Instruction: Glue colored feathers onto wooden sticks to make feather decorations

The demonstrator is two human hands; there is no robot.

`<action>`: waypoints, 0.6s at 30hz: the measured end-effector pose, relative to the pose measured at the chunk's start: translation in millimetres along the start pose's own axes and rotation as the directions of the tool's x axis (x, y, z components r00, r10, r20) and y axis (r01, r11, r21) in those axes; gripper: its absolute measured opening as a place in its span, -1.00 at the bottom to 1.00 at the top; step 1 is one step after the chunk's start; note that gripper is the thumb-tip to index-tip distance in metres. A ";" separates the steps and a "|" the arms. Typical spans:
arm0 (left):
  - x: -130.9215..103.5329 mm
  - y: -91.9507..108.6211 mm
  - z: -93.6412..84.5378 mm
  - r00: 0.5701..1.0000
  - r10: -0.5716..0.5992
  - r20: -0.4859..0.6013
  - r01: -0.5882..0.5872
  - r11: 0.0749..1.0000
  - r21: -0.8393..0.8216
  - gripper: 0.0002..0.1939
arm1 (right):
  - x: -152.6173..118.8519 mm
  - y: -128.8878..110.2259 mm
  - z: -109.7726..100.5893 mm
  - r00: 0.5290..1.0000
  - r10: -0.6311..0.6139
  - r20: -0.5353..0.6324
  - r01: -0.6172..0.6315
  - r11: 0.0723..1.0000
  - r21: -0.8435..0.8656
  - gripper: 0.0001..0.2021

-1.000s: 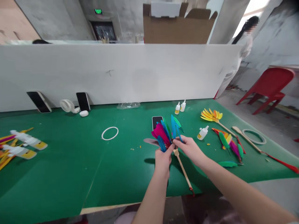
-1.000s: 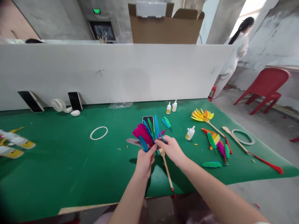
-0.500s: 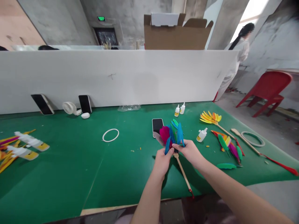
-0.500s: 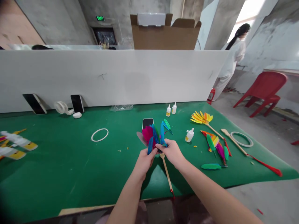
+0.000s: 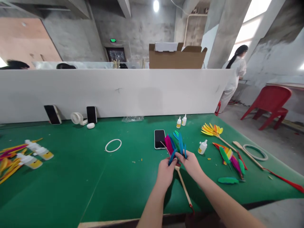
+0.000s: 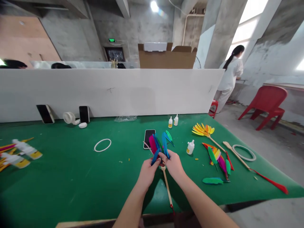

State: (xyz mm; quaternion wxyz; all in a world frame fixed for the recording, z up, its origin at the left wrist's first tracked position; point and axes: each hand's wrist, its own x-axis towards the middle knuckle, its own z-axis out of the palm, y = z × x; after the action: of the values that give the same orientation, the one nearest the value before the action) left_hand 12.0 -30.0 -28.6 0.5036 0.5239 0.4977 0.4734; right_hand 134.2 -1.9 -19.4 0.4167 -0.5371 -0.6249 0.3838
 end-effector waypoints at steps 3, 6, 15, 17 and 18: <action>-0.5 1.6 4.6 0.998 -0.001 0.061 0.000 1.000 0.008 -0.65 | -1.8 3.8 -5.2 0.998 0.038 0.052 -0.041 0.998 0.049 -0.66; -1.8 3.9 9.3 0.995 -0.004 0.100 0.000 0.999 0.041 -0.56 | -5.3 5.3 -10.8 0.997 0.057 0.054 -0.062 0.994 0.088 -0.67; -0.7 2.1 21.6 0.982 0.026 0.187 -0.050 0.991 0.123 -0.57 | -17.5 0.0 -29.7 0.988 0.133 0.077 -0.145 0.972 0.182 -0.73; -0.6 2.0 26.0 0.983 0.022 0.183 -0.047 0.990 0.131 -0.55 | -20.0 -2.2 -33.2 0.982 0.169 0.084 -0.183 0.958 0.219 -0.70; -0.6 2.1 28.5 0.985 0.022 0.172 -0.045 0.990 0.135 -0.54 | -21.2 -3.0 -34.3 0.979 0.186 0.079 -0.199 0.950 0.239 -0.68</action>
State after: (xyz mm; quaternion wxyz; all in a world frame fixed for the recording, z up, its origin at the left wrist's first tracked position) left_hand 40.5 -32.2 -27.8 0.4988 0.6043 0.4756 0.3998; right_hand 166.8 -22.1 -6.6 0.4229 -0.5288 -0.5287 0.5118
